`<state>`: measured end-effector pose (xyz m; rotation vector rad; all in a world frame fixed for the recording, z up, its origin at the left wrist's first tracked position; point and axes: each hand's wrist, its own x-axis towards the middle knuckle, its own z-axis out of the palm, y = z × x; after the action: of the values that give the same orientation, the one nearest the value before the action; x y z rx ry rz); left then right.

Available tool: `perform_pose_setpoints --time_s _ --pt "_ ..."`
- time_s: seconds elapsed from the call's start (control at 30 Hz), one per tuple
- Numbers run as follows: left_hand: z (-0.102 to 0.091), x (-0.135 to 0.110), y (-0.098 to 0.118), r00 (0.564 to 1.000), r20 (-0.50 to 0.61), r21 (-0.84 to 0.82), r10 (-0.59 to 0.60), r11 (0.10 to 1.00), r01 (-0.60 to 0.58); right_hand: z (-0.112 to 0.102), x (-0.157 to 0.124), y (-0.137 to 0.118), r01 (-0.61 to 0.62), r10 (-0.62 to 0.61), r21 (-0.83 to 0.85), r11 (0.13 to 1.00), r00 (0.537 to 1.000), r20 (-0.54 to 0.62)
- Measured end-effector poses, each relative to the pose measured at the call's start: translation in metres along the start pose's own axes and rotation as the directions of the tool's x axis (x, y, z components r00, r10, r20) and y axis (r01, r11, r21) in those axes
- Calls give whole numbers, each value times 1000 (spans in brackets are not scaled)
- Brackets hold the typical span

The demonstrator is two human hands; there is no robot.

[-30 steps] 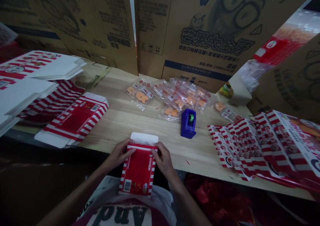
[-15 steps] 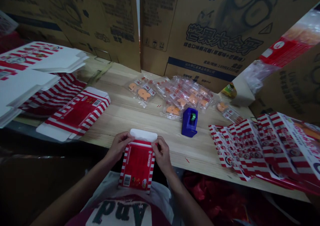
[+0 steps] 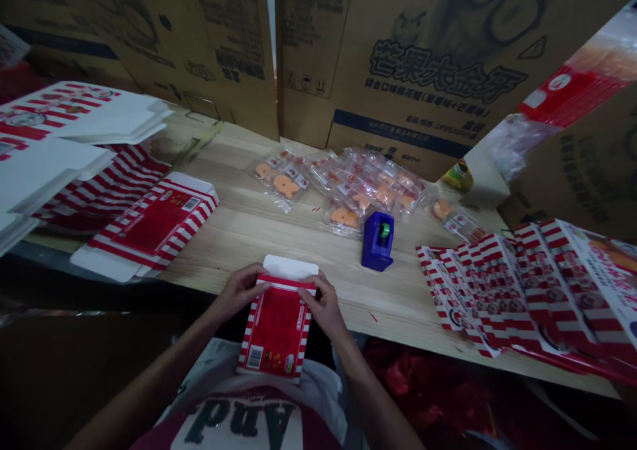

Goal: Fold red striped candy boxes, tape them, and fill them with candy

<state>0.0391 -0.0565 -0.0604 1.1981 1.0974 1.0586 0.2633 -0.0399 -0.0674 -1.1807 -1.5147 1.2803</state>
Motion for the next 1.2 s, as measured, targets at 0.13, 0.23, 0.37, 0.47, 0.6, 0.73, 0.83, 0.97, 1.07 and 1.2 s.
perform_pose_setpoints --time_s 0.13,0.23,0.37,0.47,0.6,0.73,0.83,0.97,1.07,1.2 --pt "-11 10 10 986 155 107 67 991 -84 0 5 -2 -52 51 44 998 998 36" --pt "-13 13 9 987 151 167 50 983 -75 1 7 -1 -76 73 57 995 995 63" --pt "-7 9 3 998 46 135 38 990 -44 3 5 1 -97 93 88 991 994 49" --pt "0 5 -2 999 -34 14 -6 1000 7 5 2 4 -73 72 89 993 997 15" --pt "12 2 -10 974 -226 -46 -19 999 9 13 -3 8 2 4 69 998 997 -80" --pt "17 6 -10 930 -363 -96 -52 995 19 21 -4 7 -37 72 166 985 976 -207" --pt "9 10 -4 960 -276 -70 -41 997 22 18 -1 5 -76 132 293 953 975 -179" --pt "-8 11 5 998 -49 100 45 994 -40 5 3 4 -128 138 208 970 990 -32" --pt "-13 8 10 993 -29 178 110 979 -103 -4 4 0 -27 27 100 995 1000 8" --pt "-12 5 18 996 -10 300 91 950 -83 -10 6 -6 -6 4 32 999 998 69"
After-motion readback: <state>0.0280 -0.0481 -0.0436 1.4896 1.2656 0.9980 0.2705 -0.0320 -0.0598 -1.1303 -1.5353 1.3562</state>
